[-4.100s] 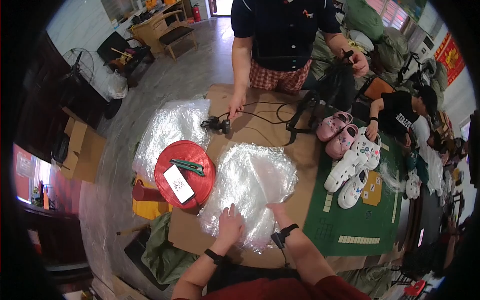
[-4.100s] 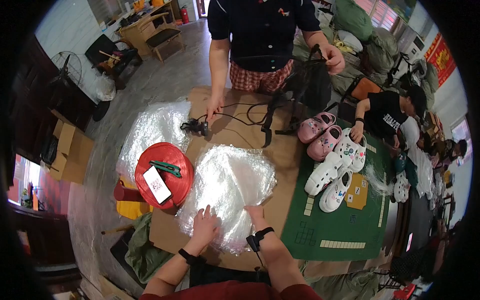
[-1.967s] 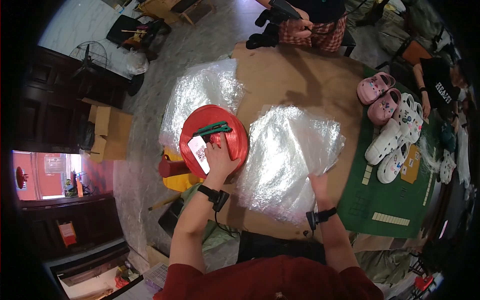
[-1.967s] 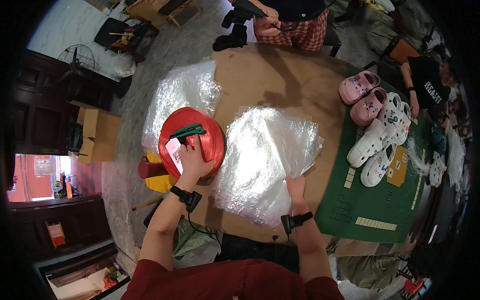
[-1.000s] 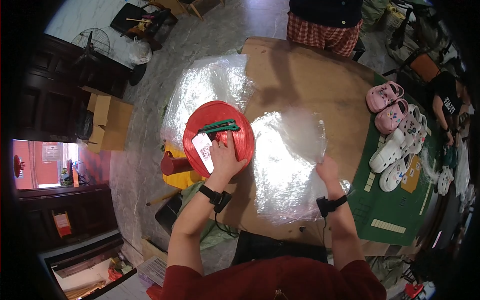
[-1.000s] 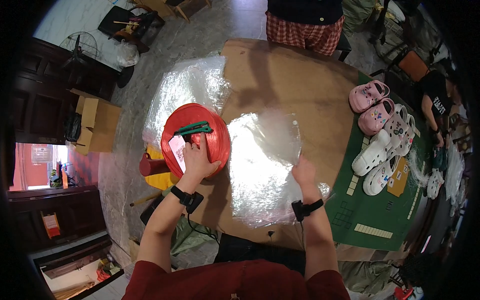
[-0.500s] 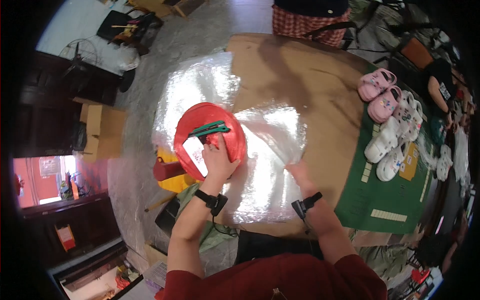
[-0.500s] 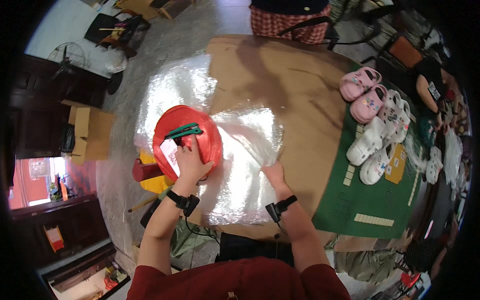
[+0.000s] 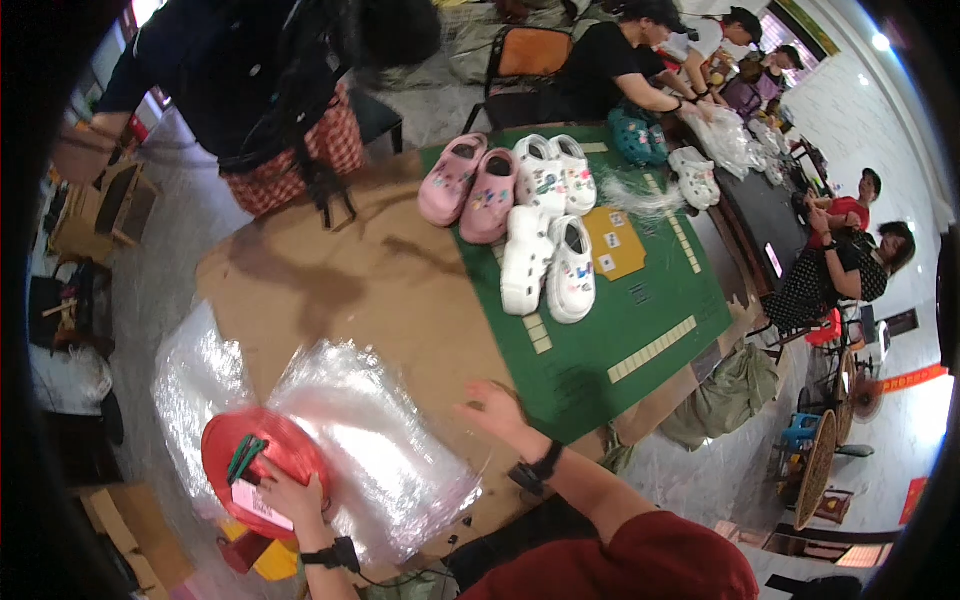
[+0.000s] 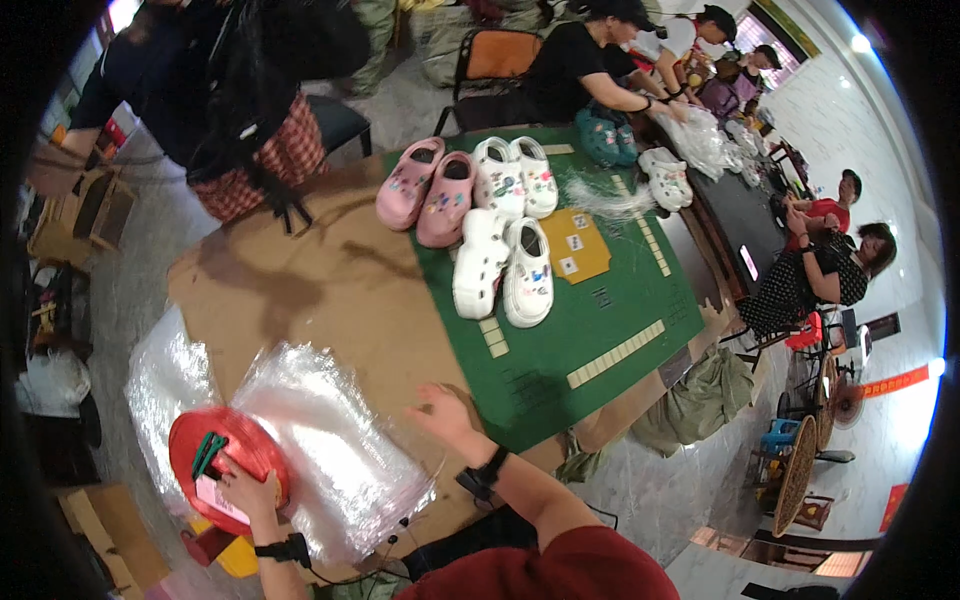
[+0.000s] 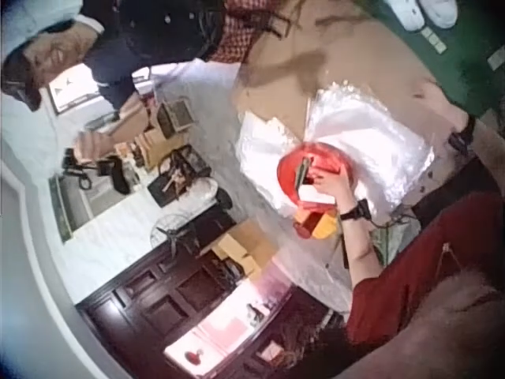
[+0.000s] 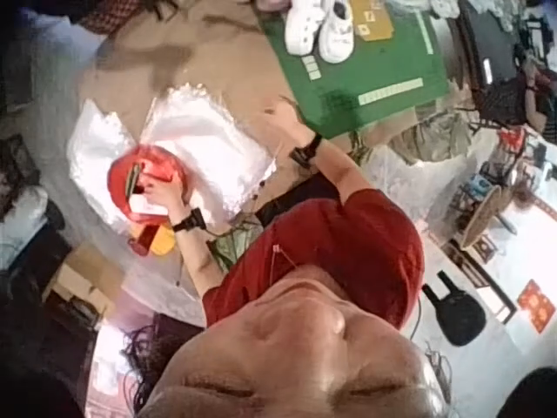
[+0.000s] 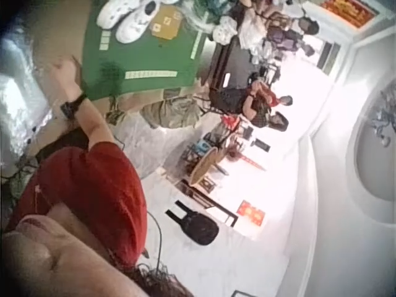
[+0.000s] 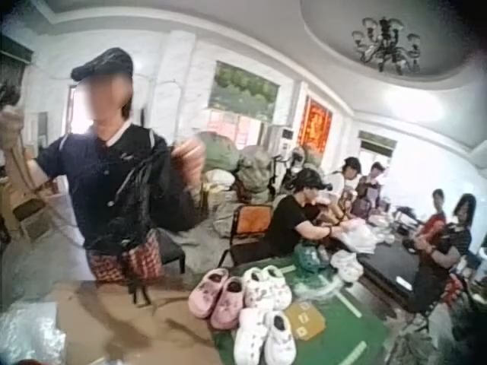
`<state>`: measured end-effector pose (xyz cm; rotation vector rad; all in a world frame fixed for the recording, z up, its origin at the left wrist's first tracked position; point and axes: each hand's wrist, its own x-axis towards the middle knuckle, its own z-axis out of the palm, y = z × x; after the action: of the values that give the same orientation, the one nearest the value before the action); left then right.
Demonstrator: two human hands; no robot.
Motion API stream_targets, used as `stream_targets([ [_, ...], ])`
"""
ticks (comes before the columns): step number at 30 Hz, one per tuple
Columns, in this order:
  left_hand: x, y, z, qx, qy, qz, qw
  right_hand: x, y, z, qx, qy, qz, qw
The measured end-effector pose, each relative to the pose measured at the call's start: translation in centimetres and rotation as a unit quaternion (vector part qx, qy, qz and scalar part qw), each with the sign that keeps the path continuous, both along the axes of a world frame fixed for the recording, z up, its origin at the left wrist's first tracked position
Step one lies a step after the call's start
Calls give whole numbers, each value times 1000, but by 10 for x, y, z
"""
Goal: The recorder is packing decorated foam clogs into plastic bags and placing them into a larger green sack.
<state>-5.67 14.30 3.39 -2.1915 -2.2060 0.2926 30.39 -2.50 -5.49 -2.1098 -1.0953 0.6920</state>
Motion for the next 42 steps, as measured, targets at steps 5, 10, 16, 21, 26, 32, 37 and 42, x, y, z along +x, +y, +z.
stream_targets([
  [5, 1, -23, -18, 36, 34, 33, 998, 112, -78, 52, 17, 94, -116, 989],
  [10, 99, -95, 6, -32, -16, -31, 999, 251, -159, 68, 22, 6, -173, 985],
  [16, 250, -186, -21, -135, -191, -212, 949, 435, -217, 133, -31, -150, -204, 967],
  [21, 369, -225, -32, -236, -133, -264, 926, 590, -263, 186, 52, -214, -312, 924],
  [26, 430, -249, -36, -299, -28, -343, 890, 673, -280, 209, 202, -67, -432, 876],
  [32, 486, -251, -13, -337, -217, -259, 879, 656, -290, 173, 378, 336, -447, 738],
  [37, 524, -181, -37, -358, -769, 103, 520, 599, -289, 64, 346, 710, -290, 540],
  [42, 495, -131, 35, -179, -916, 195, 302, 491, -236, 57, 333, 802, -180, 461],
])
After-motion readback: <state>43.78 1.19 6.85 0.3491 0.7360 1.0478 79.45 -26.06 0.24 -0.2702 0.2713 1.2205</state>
